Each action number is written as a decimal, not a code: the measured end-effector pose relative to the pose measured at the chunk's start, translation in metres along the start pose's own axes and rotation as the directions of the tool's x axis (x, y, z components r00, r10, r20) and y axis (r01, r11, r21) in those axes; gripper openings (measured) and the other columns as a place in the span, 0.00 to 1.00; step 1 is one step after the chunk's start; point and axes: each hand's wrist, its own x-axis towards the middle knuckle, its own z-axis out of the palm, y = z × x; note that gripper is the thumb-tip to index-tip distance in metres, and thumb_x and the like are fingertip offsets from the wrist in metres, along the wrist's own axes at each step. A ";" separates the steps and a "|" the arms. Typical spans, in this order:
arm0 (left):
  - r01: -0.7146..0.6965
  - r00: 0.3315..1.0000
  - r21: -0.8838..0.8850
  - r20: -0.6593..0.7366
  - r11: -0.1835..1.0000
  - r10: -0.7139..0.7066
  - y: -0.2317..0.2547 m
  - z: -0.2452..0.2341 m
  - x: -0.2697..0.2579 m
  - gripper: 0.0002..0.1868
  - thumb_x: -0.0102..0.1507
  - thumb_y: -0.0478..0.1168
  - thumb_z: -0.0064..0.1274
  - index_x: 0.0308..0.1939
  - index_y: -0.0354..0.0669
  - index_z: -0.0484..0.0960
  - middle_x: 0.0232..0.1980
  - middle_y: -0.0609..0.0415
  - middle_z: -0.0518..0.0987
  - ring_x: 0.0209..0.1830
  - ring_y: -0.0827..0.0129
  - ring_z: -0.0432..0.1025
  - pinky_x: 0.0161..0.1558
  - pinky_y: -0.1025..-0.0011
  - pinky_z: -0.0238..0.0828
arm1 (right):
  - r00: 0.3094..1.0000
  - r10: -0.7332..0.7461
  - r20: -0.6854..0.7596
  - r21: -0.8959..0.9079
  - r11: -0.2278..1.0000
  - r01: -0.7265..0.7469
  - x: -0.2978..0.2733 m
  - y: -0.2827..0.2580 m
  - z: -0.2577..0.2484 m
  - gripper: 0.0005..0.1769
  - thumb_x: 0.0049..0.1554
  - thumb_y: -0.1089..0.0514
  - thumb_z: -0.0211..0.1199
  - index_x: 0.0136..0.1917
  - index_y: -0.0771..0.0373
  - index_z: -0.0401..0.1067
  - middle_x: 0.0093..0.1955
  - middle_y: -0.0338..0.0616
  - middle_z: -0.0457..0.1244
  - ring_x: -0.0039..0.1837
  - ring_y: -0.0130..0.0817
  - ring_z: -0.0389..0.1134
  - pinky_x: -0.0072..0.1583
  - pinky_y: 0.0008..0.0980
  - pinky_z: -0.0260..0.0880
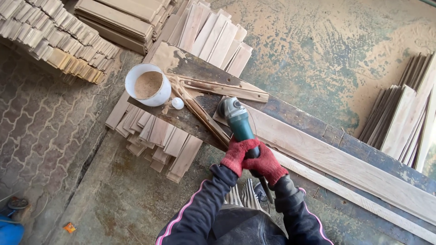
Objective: Sanding a long piece of wood using an angle grinder with a sanding disc attachment.
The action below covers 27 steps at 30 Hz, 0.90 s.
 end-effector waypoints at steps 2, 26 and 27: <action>0.019 1.000 -0.016 0.015 1.000 -0.019 -0.020 -0.006 0.049 0.37 0.44 0.40 0.79 0.57 0.50 0.81 0.40 0.46 0.83 0.39 0.53 0.80 0.38 0.54 0.84 | 1.000 -0.019 -0.012 0.061 0.998 0.020 0.015 0.007 -0.001 0.35 0.29 0.63 0.85 0.49 0.63 0.74 0.34 0.55 0.67 0.34 0.49 0.72 0.38 0.44 0.76; 0.054 0.852 0.548 0.411 0.834 -0.325 -0.133 0.123 -0.052 0.41 0.43 0.39 0.66 0.61 0.42 0.74 0.52 0.47 0.80 0.48 0.58 0.76 0.55 0.60 0.77 | 0.934 0.228 -0.274 0.525 0.849 -0.053 -0.057 0.193 -0.120 0.40 0.43 0.72 0.68 0.68 0.66 0.61 0.37 0.63 0.64 0.32 0.52 0.66 0.32 0.42 0.66; 0.066 0.842 0.554 0.415 0.830 -0.344 -0.130 0.127 -0.055 0.41 0.44 0.39 0.66 0.63 0.42 0.73 0.53 0.46 0.79 0.49 0.57 0.76 0.56 0.59 0.76 | 0.938 0.213 -0.272 0.540 0.841 -0.034 -0.059 0.191 -0.122 0.46 0.43 0.73 0.67 0.74 0.62 0.59 0.40 0.63 0.63 0.33 0.53 0.66 0.33 0.45 0.68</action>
